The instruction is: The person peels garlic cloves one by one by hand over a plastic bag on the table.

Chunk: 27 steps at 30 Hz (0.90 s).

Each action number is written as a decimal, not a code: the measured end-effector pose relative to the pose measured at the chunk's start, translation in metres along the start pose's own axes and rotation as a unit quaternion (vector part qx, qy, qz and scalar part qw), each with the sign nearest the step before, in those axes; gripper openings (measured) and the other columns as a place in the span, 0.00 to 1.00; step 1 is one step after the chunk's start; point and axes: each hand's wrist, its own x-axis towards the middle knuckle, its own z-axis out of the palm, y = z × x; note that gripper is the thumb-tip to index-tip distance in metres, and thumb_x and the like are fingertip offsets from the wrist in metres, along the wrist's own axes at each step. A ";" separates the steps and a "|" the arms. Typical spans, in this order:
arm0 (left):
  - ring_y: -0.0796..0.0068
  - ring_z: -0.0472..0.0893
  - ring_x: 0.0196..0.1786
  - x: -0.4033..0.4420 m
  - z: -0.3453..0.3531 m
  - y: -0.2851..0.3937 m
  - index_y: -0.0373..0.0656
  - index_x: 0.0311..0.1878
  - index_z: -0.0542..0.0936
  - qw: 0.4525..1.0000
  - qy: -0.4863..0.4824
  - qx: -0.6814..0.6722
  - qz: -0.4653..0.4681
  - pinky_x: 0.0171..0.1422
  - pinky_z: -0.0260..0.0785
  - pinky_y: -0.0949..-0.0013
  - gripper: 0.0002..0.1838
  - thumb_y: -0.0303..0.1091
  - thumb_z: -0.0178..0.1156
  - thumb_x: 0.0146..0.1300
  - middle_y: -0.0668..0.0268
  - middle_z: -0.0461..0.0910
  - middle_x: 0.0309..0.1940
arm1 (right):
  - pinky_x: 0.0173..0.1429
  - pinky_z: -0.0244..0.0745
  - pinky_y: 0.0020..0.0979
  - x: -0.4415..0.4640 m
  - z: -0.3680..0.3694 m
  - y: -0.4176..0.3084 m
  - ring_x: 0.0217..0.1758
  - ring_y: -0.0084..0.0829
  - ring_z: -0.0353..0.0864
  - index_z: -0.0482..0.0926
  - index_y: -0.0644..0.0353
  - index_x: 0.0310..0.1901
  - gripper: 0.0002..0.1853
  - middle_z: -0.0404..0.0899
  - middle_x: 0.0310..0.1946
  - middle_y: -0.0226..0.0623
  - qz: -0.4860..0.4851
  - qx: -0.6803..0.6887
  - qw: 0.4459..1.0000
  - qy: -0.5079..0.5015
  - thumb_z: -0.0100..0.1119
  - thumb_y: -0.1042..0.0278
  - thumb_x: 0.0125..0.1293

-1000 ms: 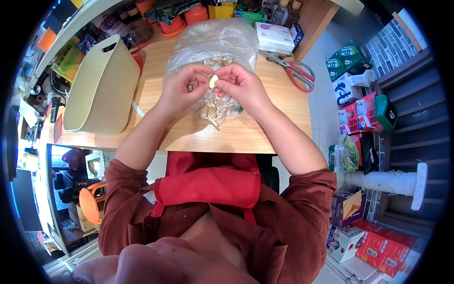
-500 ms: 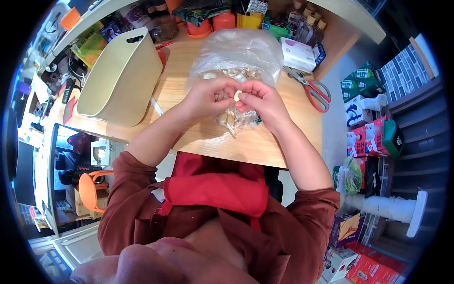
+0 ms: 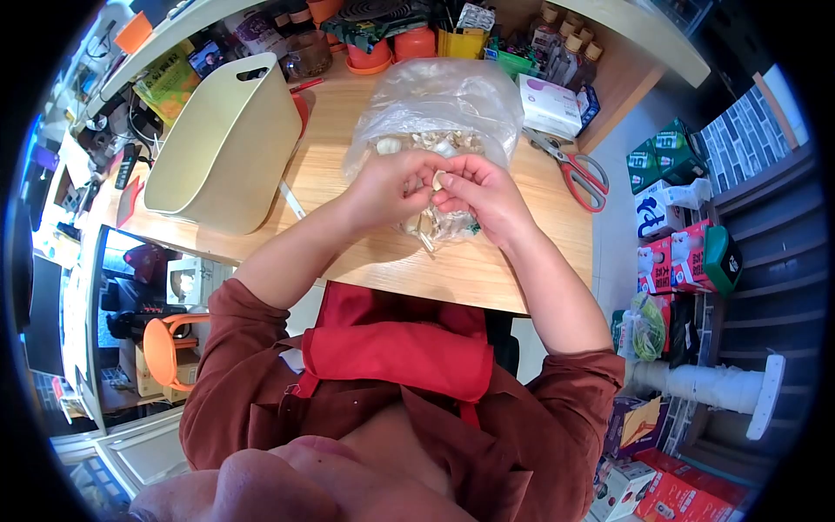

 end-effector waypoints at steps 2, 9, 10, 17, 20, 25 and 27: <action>0.83 0.71 0.24 0.000 0.001 0.000 0.42 0.46 0.76 1.000 0.004 0.005 0.006 0.28 0.66 0.78 0.19 0.21 0.58 0.47 0.69 0.75 0.25 | 0.40 0.75 0.23 0.000 0.000 0.001 0.36 0.24 0.78 0.71 0.66 0.45 0.10 0.75 0.37 0.35 0.004 0.003 1.000 0.003 0.53 0.74 0.62; 0.79 0.73 0.23 -0.001 0.004 -0.001 0.43 0.45 0.76 0.999 0.014 0.041 0.004 0.28 0.67 0.76 0.18 0.21 0.59 0.47 0.68 0.75 0.25 | 0.40 0.75 0.23 0.002 0.001 0.003 0.36 0.24 0.78 0.71 0.66 0.45 0.11 0.75 0.36 0.35 0.011 -0.006 1.000 0.011 0.54 0.73 0.62; 0.79 0.73 0.23 0.000 0.004 -0.001 0.43 0.44 0.76 0.999 0.016 0.044 0.006 0.28 0.67 0.75 0.18 0.21 0.59 0.46 0.68 0.75 0.25 | 0.40 0.75 0.23 0.002 0.001 0.003 0.36 0.24 0.78 0.71 0.66 0.45 0.10 0.75 0.36 0.35 0.011 -0.009 1.000 0.010 0.54 0.73 0.62; 0.78 0.73 0.24 0.000 0.004 -0.001 0.43 0.42 0.77 0.999 0.012 0.027 -0.015 0.28 0.66 0.75 0.17 0.20 0.57 0.46 0.68 0.74 0.25 | 0.39 0.75 0.24 0.003 0.000 0.006 0.35 0.24 0.78 0.71 0.65 0.44 0.10 0.76 0.36 0.35 0.001 -0.037 0.999 0.014 0.55 0.73 0.62; 0.79 0.73 0.25 0.000 0.003 -0.001 0.43 0.42 0.77 1.000 0.002 0.010 -0.027 0.28 0.65 0.76 0.17 0.20 0.57 0.46 0.68 0.73 0.24 | 0.39 0.75 0.24 0.004 0.000 0.008 0.35 0.24 0.78 0.71 0.65 0.43 0.09 0.76 0.35 0.35 -0.008 -0.055 0.998 0.017 0.55 0.73 0.62; 0.82 0.70 0.24 0.000 0.003 -0.001 0.42 0.42 0.77 0.999 0.011 -0.038 -0.026 0.28 0.64 0.77 0.16 0.20 0.55 0.48 0.70 0.73 0.23 | 0.38 0.75 0.23 0.002 0.002 0.005 0.34 0.23 0.78 0.71 0.65 0.42 0.08 0.76 0.35 0.34 -0.013 -0.048 0.999 0.019 0.54 0.74 0.62; 0.85 0.70 0.24 0.000 0.002 -0.001 0.42 0.43 0.78 0.998 0.008 -0.055 -0.026 0.27 0.63 0.79 0.16 0.20 0.55 0.48 0.71 0.73 0.24 | 0.37 0.75 0.23 0.002 0.001 0.004 0.33 0.23 0.78 0.71 0.65 0.42 0.08 0.76 0.34 0.34 -0.011 -0.045 0.999 0.017 0.53 0.74 0.62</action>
